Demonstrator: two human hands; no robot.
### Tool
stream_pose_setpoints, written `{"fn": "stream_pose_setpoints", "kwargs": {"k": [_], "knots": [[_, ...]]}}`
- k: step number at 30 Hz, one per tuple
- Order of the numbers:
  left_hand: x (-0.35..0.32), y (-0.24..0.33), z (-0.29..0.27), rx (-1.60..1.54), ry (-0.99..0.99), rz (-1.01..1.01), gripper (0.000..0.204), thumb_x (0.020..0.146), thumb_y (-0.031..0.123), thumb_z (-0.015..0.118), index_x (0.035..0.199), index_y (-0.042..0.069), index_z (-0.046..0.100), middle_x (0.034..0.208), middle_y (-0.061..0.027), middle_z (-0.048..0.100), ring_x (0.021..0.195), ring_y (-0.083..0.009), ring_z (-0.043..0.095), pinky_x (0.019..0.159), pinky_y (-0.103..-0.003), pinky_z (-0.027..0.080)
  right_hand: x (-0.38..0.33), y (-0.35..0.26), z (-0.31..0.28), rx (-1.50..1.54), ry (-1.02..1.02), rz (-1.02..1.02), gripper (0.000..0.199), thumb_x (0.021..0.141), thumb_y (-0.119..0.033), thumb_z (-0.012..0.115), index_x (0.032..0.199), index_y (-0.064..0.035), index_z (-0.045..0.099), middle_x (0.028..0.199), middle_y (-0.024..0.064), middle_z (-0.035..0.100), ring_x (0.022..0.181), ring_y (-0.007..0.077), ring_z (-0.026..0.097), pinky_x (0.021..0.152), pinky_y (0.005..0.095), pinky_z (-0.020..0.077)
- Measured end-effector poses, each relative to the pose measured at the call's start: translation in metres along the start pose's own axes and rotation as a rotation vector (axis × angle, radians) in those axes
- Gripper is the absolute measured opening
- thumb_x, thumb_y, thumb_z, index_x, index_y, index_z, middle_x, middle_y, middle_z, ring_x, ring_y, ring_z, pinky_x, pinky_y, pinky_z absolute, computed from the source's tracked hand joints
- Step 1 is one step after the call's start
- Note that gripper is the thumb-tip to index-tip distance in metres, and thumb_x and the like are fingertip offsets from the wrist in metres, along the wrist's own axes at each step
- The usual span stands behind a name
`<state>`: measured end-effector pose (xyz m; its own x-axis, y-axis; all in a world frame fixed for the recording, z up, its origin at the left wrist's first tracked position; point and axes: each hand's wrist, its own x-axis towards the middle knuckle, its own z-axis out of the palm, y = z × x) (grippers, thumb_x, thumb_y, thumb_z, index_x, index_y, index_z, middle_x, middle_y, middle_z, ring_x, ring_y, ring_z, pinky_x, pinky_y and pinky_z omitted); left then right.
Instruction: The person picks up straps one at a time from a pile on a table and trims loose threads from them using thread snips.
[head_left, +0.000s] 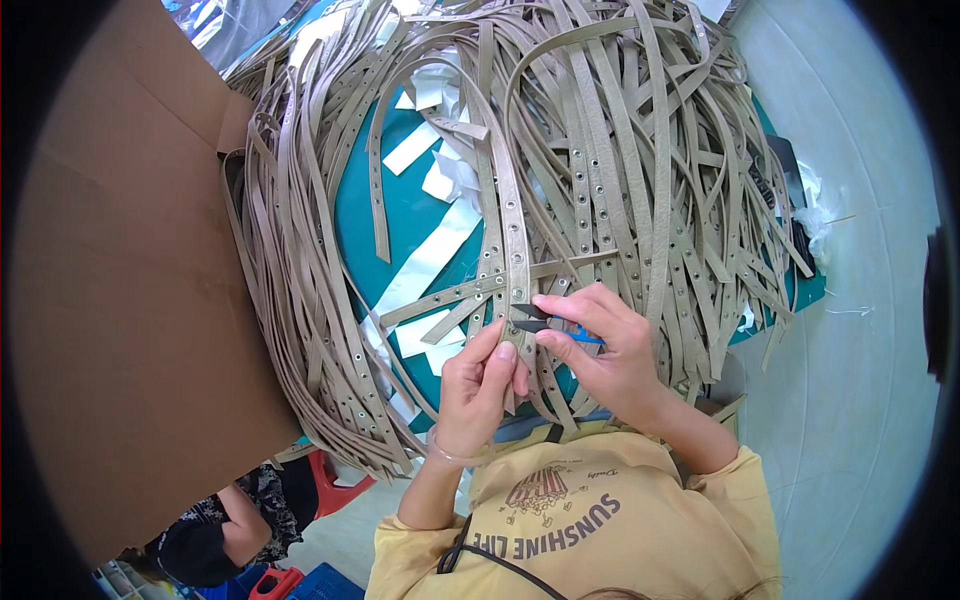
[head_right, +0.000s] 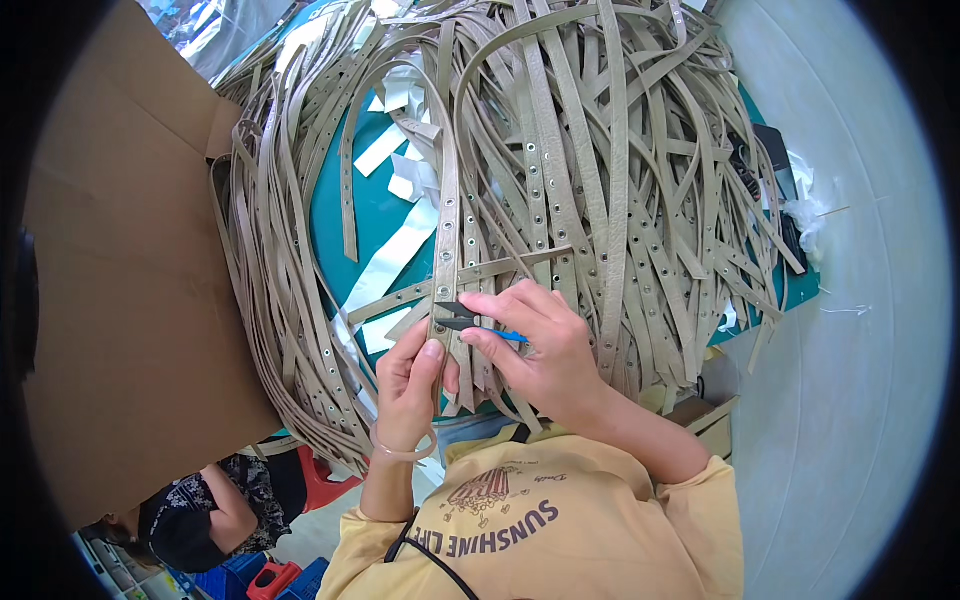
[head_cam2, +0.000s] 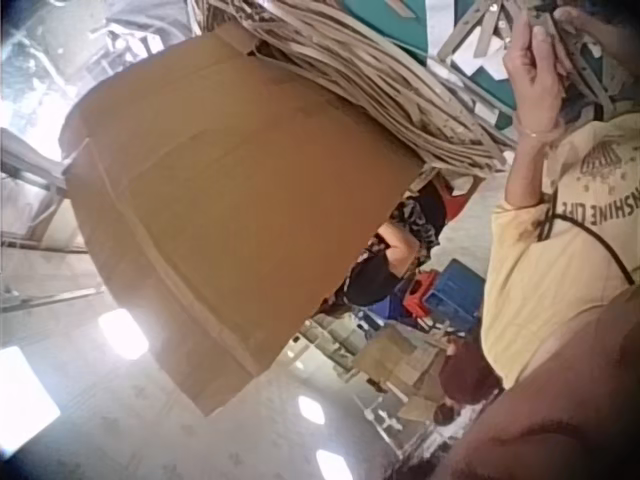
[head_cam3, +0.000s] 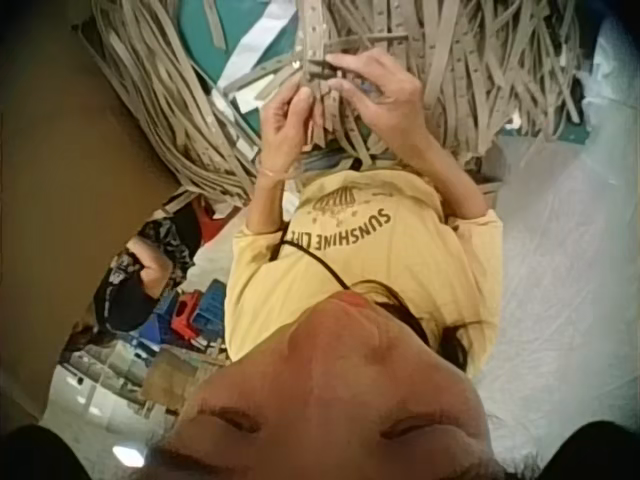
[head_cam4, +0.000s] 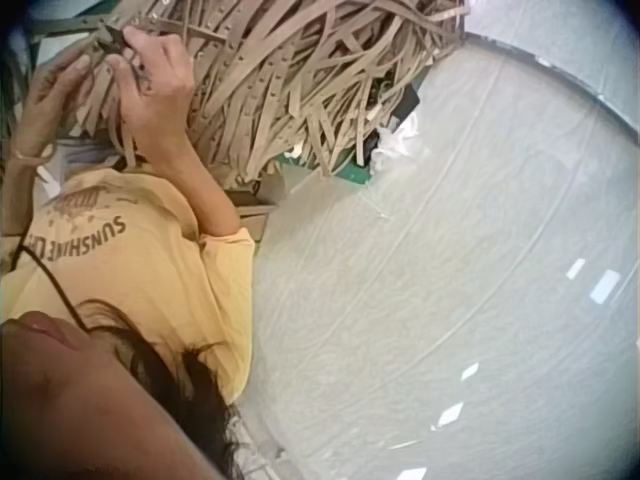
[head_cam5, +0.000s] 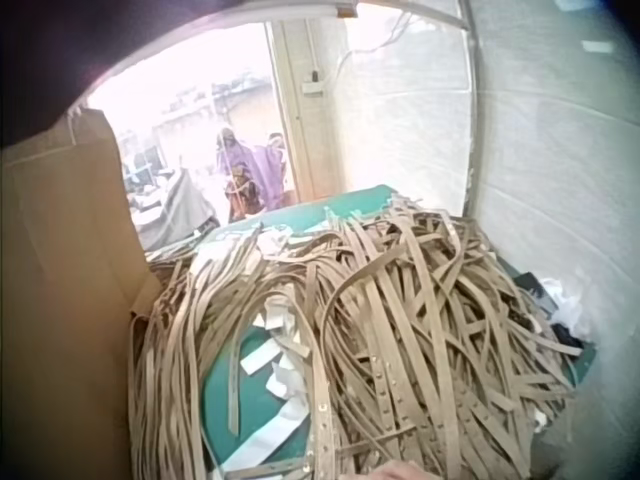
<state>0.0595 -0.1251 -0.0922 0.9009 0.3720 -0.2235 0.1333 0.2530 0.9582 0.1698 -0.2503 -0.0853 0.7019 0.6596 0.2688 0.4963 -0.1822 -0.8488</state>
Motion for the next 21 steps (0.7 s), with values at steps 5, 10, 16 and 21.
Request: {"fn": "stream_pose_setpoints", "kwargs": {"k": [5, 10, 16, 21], "knots": [[-0.0012, 0.0016, -0.0014, -0.047, -0.030, -0.019, 0.029, 0.095, 0.009, 0.040, 0.120, -0.003, 0.050, 0.066, 0.0002, 0.051, 0.059, -0.0045, 0.046, 0.055, -0.018, 0.038, 0.0010, -0.0008, -0.0035, -0.012, -0.019, -0.010, 0.028, 0.073, -0.010, 0.071, 0.100, -0.0055, 0.066, 0.083, 0.0072, 0.060, 0.071, 0.0174, 0.057, 0.061, 0.0255, 0.0456], [-0.0010, -0.0004, 0.0005, -0.021, -0.012, 0.002, 0.029, 0.094, 0.008, 0.040, 0.119, -0.003, 0.050, 0.066, 0.0001, 0.051, 0.059, -0.0047, 0.046, 0.054, -0.019, 0.038, 0.0020, -0.0055, -0.0022, -0.101, 0.032, -0.066, 0.029, 0.070, -0.011, 0.073, 0.098, -0.0071, 0.067, 0.081, 0.0066, 0.061, 0.072, 0.0189, 0.057, 0.063, 0.0275, 0.0431], [-0.0001, -0.0006, -0.0001, -0.011, -0.006, 0.003, 0.028, 0.094, 0.007, 0.041, 0.118, -0.004, 0.051, 0.066, -0.0001, 0.052, 0.059, -0.0050, 0.047, 0.054, -0.019, 0.040, 0.0044, -0.0009, -0.0006, -0.117, 0.048, -0.117, 0.026, 0.070, -0.011, 0.073, 0.095, -0.0071, 0.067, 0.078, 0.0066, 0.062, 0.070, 0.0190, 0.056, 0.064, 0.0286, 0.0400], [-0.0006, -0.0022, -0.0013, -0.050, -0.002, -0.002, 0.028, 0.094, 0.007, 0.041, 0.118, -0.004, 0.051, 0.066, -0.0006, 0.052, 0.060, -0.0054, 0.048, 0.055, -0.019, 0.040, 0.0038, -0.0021, -0.0014, -0.089, -0.012, -0.063, 0.019, 0.074, -0.010, 0.071, 0.092, -0.0052, 0.066, 0.078, 0.0055, 0.060, 0.071, 0.0171, 0.055, 0.064, 0.0274, 0.0407]]}}
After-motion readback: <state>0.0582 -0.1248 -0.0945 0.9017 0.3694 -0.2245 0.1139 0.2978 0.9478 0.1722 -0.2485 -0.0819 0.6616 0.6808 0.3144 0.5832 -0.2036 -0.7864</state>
